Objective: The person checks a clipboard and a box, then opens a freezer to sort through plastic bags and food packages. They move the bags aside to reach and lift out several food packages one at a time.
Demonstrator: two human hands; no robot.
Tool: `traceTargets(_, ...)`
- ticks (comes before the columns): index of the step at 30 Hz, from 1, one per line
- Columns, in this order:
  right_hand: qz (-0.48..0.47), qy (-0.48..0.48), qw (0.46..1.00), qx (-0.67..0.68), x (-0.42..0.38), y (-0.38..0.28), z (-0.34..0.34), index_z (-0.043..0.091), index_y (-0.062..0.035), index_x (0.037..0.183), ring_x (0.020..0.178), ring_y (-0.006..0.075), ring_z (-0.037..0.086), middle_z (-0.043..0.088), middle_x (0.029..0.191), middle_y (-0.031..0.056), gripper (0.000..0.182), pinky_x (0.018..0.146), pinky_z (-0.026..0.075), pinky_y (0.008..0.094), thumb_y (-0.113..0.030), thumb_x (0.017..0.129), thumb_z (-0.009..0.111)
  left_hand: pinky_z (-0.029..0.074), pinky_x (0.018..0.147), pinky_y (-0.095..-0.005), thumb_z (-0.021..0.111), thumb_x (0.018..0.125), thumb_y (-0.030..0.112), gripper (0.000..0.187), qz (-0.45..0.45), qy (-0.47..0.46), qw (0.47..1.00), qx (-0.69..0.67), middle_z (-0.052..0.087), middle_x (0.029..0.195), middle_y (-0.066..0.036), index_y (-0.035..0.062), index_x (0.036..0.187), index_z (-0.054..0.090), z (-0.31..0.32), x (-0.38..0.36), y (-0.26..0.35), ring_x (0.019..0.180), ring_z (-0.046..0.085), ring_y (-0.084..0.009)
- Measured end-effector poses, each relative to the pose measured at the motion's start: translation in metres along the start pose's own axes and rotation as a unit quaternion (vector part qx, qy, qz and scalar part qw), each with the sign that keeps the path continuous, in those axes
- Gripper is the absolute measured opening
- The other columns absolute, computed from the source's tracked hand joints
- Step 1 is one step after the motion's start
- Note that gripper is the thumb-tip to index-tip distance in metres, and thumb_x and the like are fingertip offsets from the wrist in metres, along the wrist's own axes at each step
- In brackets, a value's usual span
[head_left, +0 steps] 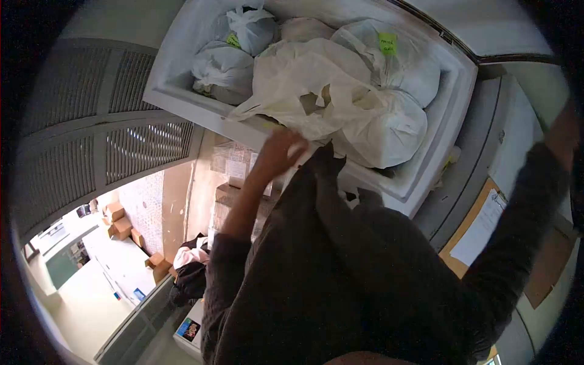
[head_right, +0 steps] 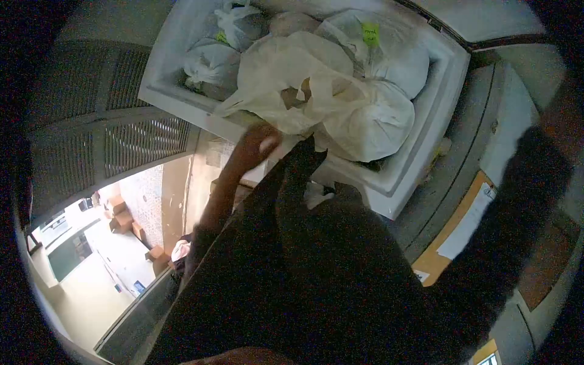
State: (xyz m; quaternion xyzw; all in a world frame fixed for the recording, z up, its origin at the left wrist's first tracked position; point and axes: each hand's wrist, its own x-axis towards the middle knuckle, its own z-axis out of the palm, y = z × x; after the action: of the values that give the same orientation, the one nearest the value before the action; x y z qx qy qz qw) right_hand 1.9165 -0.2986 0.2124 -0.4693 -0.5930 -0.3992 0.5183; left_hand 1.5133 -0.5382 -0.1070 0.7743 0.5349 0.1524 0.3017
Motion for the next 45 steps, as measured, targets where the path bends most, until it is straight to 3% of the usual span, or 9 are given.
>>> traceTargets(3, 0.067, -0.198, 0.962, 0.174, -0.092, -0.067, 0.003, 0.039, 0.0008, 0.104, 0.082, 0.0303, 0.051, 0.053, 0.087, 0.0190, 0.037, 0.071, 0.039, 0.0383, -0.024, 0.078, 0.047, 0.016, 0.088, -0.0574, 0.053, 0.069, 0.040, 0.032, 0.026, 0.052, 0.955, 0.291, 0.020, 0.128, -0.015, 0.0218, 0.095, 0.057, 0.014, 0.068, -0.058, 0.119, 0.012, -0.0372)
traceTargets(8, 0.191, -0.744, 0.532, 0.355, -0.338, -0.223, 0.015, 0.054, -0.0005, 0.091, 0.085, 0.0327, 0.051, 0.054, 0.090, 0.0208, 0.037, 0.081, 0.036, 0.0367, -0.033, 0.075, 0.046, 0.010, 0.087, -0.0610, 0.051, 0.071, 0.034, 0.038, -0.104, -0.018, 0.893, 0.437, 0.002, 0.133, -0.013, 0.0273, 0.109, 0.048, -0.017, 0.136, -0.099, 0.121, 0.005, -0.0335)
traceTargets(14, 0.263, -0.564, 0.767, 0.156, -0.449, -0.226, 0.074, 0.049, -0.0011, 0.084, 0.076, 0.0351, 0.053, 0.055, 0.077, 0.0195, 0.033, 0.067, 0.042, 0.0409, -0.031, 0.070, 0.053, 0.016, 0.086, -0.0600, 0.049, 0.071, 0.025, 0.054, -0.171, -0.153, 0.884, 0.408, -0.004, 0.132, -0.019, 0.0302, 0.121, 0.031, -0.063, 0.148, -0.090, 0.111, 0.030, -0.0393)
traceTargets(24, 0.255, -0.657, 0.698, 0.125, -0.397, -0.265, 0.037, 0.043, -0.0018, 0.102, 0.084, 0.0353, 0.051, 0.054, 0.089, 0.0201, 0.047, 0.072, 0.041, 0.0389, -0.033, 0.070, 0.056, 0.033, 0.081, -0.0530, 0.069, 0.053, 0.036, 0.080, -0.129, -0.180, 0.913, 0.342, 0.006, 0.129, -0.025, 0.0209, 0.121, 0.031, -0.071, 0.113, -0.112, 0.103, 0.040, -0.0366)
traceTargets(28, 0.270, -0.663, 0.643, 0.273, -0.324, -0.283, -0.003, 0.052, -0.0032, 0.092, 0.081, 0.0306, 0.054, 0.054, 0.096, 0.0131, 0.028, 0.068, 0.044, 0.0345, -0.018, 0.069, 0.058, 0.034, 0.083, -0.0426, 0.061, 0.065, 0.027, 0.053, 0.020, -0.072, 0.983, 0.167, 0.033, 0.119, -0.019, 0.0154, 0.113, 0.041, -0.101, 0.101, -0.135, 0.101, 0.042, -0.0324)
traceTargets(31, 0.205, -0.448, 0.848, 0.197, -0.315, -0.257, -0.043, 0.052, -0.0067, 0.093, 0.073, 0.0234, 0.056, 0.057, 0.086, 0.0085, 0.034, 0.061, 0.045, 0.0302, -0.013, 0.062, 0.065, 0.035, 0.084, -0.0362, 0.054, 0.071, 0.016, 0.033, 0.017, 0.081, 0.990, 0.116, 0.050, 0.101, -0.014, 0.0095, 0.102, 0.048, -0.141, 0.075, -0.178, 0.097, 0.046, -0.0286)
traceTargets(36, 0.297, -0.389, 0.868, 0.081, -0.326, -0.226, -0.044, 0.042, -0.0074, 0.112, 0.067, 0.0243, 0.056, 0.056, 0.081, 0.0105, 0.065, 0.057, 0.044, 0.0313, -0.025, 0.056, 0.071, 0.024, 0.089, -0.0511, 0.060, 0.063, 0.021, 0.066, -0.111, -0.106, 0.895, 0.419, 0.031, 0.122, -0.017, 0.0106, 0.121, 0.029, -0.140, 0.021, -0.262, 0.116, 0.026, -0.0307)
traceTargets(38, 0.396, -0.561, 0.724, 0.069, -0.343, -0.236, -0.035, 0.035, -0.0095, 0.117, 0.063, 0.0261, 0.055, 0.055, 0.075, 0.0127, 0.070, 0.057, 0.044, 0.0325, -0.025, 0.058, 0.069, 0.016, 0.089, -0.0574, 0.065, 0.057, 0.039, 0.087, -0.042, -0.145, 0.899, 0.411, 0.018, 0.129, -0.016, 0.0150, 0.126, 0.018, -0.126, 0.033, -0.298, 0.121, 0.012, -0.0320)
traceTargets(45, 0.376, -0.460, 0.804, 0.029, -0.311, -0.246, -0.012, 0.046, -0.0138, 0.102, 0.055, 0.0219, 0.052, 0.054, 0.064, 0.0104, 0.040, 0.051, 0.042, 0.0310, -0.005, 0.065, 0.057, 0.018, 0.093, -0.0479, 0.064, 0.051, 0.054, 0.081, 0.149, -0.080, 0.973, 0.155, 0.019, 0.126, -0.022, 0.0079, 0.113, 0.040, -0.075, 0.100, -0.180, 0.117, 0.018, -0.0367)
